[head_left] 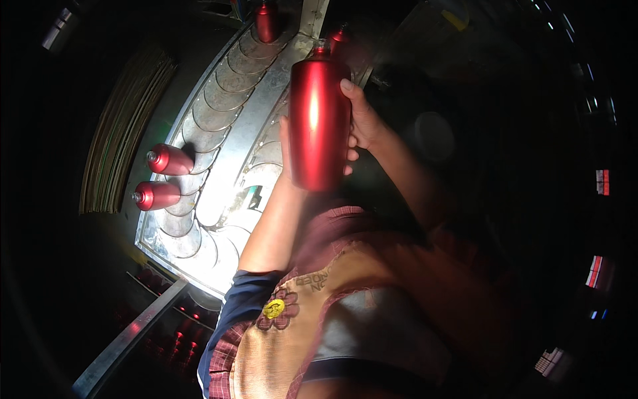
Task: The person repeatedly picks up red cylindrical cans from a tray and places them into slots on a rotating machine. The person handles the cans one at a time, moving them from a collection area to the machine's input slots.
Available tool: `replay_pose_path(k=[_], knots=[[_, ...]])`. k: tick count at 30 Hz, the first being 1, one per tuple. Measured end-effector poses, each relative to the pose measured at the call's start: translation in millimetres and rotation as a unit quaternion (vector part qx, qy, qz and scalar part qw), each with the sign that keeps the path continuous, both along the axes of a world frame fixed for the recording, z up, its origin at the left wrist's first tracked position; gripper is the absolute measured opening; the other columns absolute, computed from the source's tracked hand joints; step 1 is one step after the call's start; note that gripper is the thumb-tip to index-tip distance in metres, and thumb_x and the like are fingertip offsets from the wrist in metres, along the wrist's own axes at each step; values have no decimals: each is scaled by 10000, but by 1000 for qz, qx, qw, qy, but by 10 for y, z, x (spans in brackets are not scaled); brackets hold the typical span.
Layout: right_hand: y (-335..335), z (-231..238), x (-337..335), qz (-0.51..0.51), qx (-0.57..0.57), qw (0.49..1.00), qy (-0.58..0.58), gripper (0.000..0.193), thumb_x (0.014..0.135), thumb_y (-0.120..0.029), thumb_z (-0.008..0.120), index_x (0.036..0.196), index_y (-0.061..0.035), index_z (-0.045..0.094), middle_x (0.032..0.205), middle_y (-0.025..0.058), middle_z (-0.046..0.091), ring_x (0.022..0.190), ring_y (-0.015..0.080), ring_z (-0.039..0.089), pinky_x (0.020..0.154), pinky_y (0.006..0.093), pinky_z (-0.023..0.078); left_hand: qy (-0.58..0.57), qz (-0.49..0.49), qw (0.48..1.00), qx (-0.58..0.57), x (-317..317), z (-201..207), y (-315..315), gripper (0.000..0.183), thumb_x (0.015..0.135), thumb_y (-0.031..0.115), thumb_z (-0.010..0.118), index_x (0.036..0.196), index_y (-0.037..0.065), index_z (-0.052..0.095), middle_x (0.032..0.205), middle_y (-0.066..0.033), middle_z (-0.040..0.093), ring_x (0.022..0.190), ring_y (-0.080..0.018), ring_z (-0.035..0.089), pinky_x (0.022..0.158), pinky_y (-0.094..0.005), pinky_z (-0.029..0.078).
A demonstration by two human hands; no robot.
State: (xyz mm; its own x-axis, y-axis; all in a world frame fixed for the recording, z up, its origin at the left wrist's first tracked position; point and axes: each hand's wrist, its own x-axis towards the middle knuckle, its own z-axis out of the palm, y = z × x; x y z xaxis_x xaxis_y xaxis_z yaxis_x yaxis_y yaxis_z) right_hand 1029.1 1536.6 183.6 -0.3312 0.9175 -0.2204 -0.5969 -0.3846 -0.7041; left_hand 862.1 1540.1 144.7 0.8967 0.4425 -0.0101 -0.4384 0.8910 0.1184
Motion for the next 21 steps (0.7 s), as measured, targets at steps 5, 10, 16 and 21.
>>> replay_pose_path(k=[5, 10, 16, 21], knots=[[208, 360, 830, -170, 7, 985, -6, 672, 878, -597, 585, 1250, -40, 539, 1091, 114, 644, 909, 177, 639, 786, 330, 549, 67, 12, 998, 9, 654, 406, -2, 847, 935, 692, 357, 1433, 8, 387, 1287, -242, 558, 1072, -456, 617, 779, -531, 593], [554, 611, 1723, -194, 5, 981, -22, 724, 900, -623, 535, 1333, -43, 505, 1278, 105, 586, 1146, 201, 581, 995, 370, 485, 93, 32, 994, -52, 1423, 730, 308, 697, 983, 523, 438, 1440, 1, 370, 1349, -233, 526, 1133, -481, 579, 841, -549, 581], [1064, 664, 2514, -216, -30, 975, -35, 774, 874, -662, 534, 1351, -53, 499, 1269, 125, 602, 1126, 207, 596, 958, 367, 502, 117, 74, 990, -33, 2212, 902, 782, 648, 980, 412, 486, 1456, -10, 360, 1456, -256, 427, 1299, -505, 442, 1042, -587, 438], [1498, 621, 2904, -226, 31, 968, 104, 849, 862, -716, 486, 1366, -33, 476, 1257, 180, 600, 1094, 282, 618, 937, 424, 528, 119, 82, 989, -35, 2615, 1034, 1094, 572, 979, 348, 486, 1435, 19, 384, 1436, -208, 463, 1277, -394, 488, 1067, -532, 413]])
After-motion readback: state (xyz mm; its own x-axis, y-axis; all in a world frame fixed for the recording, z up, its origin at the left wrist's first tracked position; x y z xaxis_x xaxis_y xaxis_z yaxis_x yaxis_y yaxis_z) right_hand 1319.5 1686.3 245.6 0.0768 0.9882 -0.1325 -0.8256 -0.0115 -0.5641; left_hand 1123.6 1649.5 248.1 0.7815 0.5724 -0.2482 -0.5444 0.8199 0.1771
